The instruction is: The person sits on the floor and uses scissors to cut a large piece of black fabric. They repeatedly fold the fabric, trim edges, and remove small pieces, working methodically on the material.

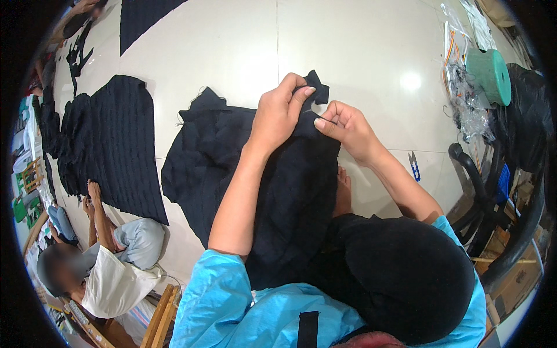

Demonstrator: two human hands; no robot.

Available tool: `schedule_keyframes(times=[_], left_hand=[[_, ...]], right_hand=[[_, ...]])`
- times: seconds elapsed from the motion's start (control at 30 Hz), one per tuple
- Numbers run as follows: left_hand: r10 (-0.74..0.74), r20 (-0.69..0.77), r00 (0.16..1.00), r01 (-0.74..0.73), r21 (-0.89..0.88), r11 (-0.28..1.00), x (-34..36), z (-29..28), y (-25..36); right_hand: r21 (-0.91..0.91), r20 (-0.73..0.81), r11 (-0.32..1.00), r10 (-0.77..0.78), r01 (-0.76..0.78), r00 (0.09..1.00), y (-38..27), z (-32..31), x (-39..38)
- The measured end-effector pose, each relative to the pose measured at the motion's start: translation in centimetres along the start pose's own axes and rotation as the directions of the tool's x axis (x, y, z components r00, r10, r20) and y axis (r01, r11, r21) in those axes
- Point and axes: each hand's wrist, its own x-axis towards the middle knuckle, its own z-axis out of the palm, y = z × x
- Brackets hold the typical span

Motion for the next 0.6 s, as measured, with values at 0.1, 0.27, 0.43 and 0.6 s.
schedule_keyframes(times=[0.1, 0.27, 0.43, 0.6], left_hand=[[-0.037, 0.006, 0.999, 0.037, -0.118, 0.992, 0.3, 0.1, 0.0], [-0.003, 0.021, 1.0, 0.005, -0.137, 0.991, 0.1, 0.2, 0.3], [0.0, 0.051, 0.999, 0.008, -0.148, 0.989, 0.1, 0.0, 0.4], [0.021, 0.043, 0.999, -0.016, -0.133, 0.991, 0.2, 0.0, 0.3]], right_hand=[[0.033, -0.019, 0.999, 0.028, -0.027, 0.999, -0.5, 0.2, 0.5], [0.058, -0.045, 0.998, -0.024, 0.027, 0.999, -0.9, 0.6, 1.0], [0.18, -0.031, 0.984, 0.006, 0.0, 1.0, -0.7, 1.2, 1.1], [0.21, -0.079, 0.977, -0.027, 0.044, 0.997, -0.4, 1.5, 1.1]])
